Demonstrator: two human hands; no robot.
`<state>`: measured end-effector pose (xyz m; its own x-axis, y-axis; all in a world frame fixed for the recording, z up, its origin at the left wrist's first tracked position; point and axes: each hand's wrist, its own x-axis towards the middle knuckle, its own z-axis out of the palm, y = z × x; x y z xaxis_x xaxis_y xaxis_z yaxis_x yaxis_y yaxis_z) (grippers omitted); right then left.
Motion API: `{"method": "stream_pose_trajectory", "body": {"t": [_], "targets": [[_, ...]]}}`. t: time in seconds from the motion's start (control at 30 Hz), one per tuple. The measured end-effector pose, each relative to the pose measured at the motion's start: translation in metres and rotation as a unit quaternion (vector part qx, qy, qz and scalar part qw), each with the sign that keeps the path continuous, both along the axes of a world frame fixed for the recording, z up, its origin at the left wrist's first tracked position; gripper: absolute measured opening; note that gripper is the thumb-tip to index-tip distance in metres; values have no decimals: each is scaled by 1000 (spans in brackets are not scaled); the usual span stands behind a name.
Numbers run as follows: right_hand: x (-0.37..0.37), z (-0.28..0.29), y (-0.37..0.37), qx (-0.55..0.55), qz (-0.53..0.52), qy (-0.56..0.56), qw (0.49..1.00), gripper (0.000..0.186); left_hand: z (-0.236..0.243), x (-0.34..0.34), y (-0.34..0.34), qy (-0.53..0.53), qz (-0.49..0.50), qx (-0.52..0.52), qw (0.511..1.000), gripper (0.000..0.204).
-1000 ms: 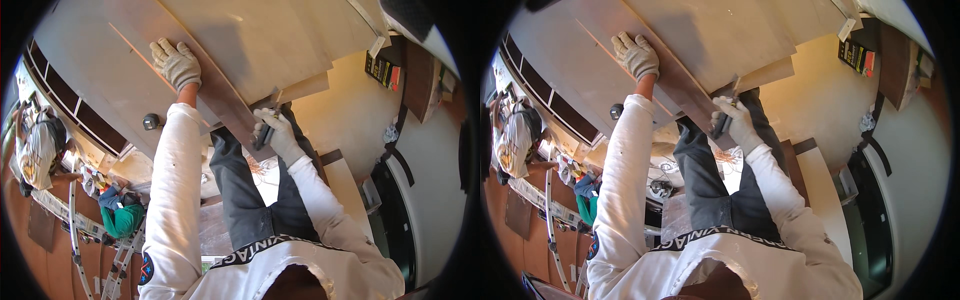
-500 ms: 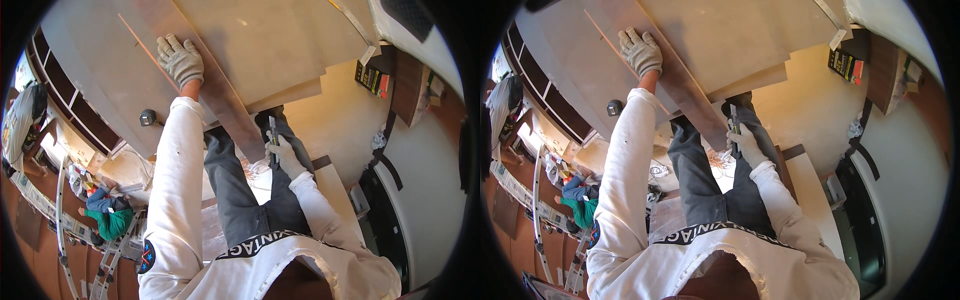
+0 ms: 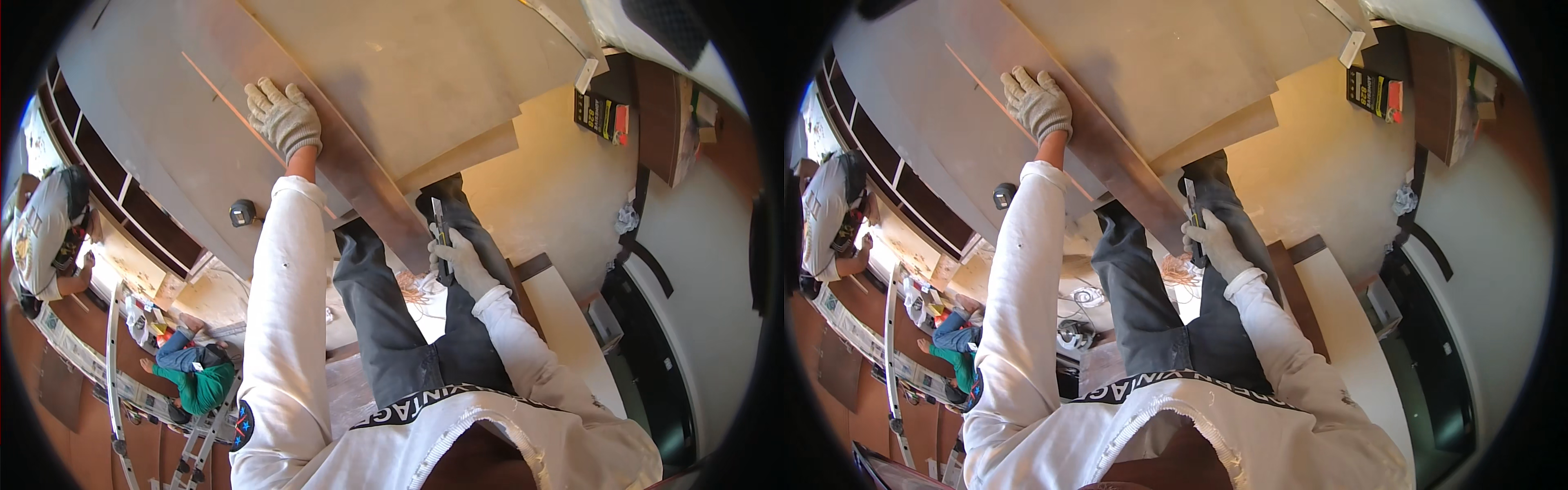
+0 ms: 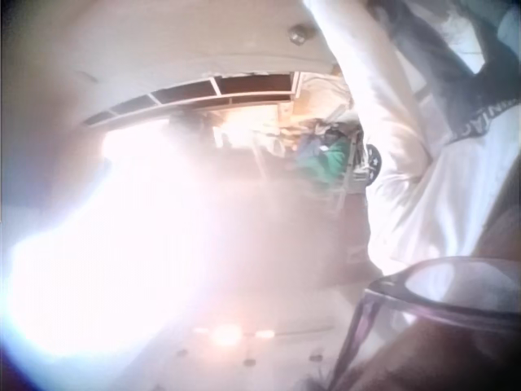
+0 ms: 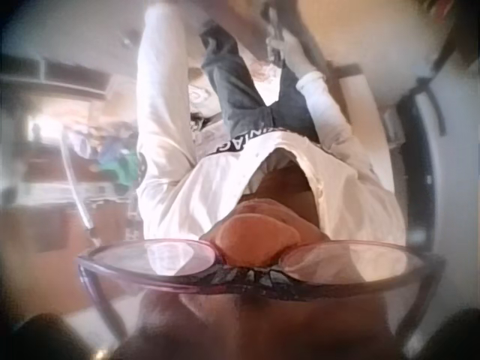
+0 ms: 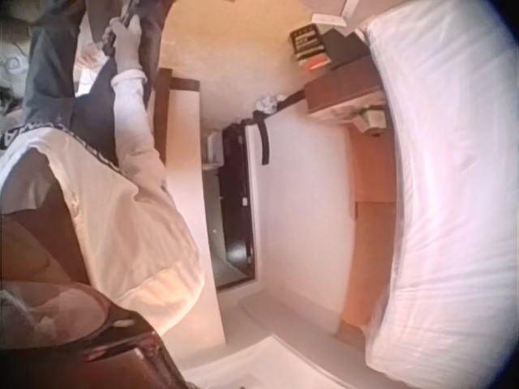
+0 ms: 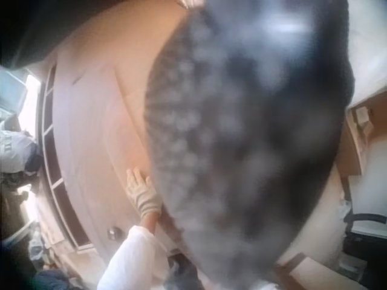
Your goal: The person aligns a wooden plank over a board and uses a utility knife to score or cut a section of the material while using a straight edge to guide the blade.
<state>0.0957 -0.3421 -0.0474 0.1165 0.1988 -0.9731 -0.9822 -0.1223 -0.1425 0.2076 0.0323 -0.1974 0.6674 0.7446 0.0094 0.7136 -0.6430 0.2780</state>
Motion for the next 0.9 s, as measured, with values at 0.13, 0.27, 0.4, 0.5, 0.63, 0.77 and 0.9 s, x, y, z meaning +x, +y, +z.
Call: {"method": "stream_pose_trajectory", "body": {"t": [0.13, 0.27, 0.4, 0.5, 0.63, 0.77, 0.9], "targets": [[-2, -1, 1, 30, -21, -21, 999, 47, 0, 3, 11, 31, -5, 17, 999, 65], [2, -1, -6, 48, -53, -29, 997, 46, 6, -1, 12, 96, -35, -12, 995, 67], [24, 7, 0, 65, -79, -49, 994, 47, 44, -5, 15, 248, -120, 6, 961, 67], [36, 9, -1, 91, -115, -41, 988, 48, 63, -21, -14, 307, -152, -11, 940, 68], [42, 4, -3, 89, -134, -31, 986, 48, 58, -67, -91, 313, -153, 36, 937, 72], [42, 0, -29, 75, -172, -17, 982, 43, 70, -100, -195, 332, -147, -61, 930, 77], [48, 4, -31, 105, -171, -21, 979, 33, 89, -115, -223, 382, -141, -117, 906, 80]]}}
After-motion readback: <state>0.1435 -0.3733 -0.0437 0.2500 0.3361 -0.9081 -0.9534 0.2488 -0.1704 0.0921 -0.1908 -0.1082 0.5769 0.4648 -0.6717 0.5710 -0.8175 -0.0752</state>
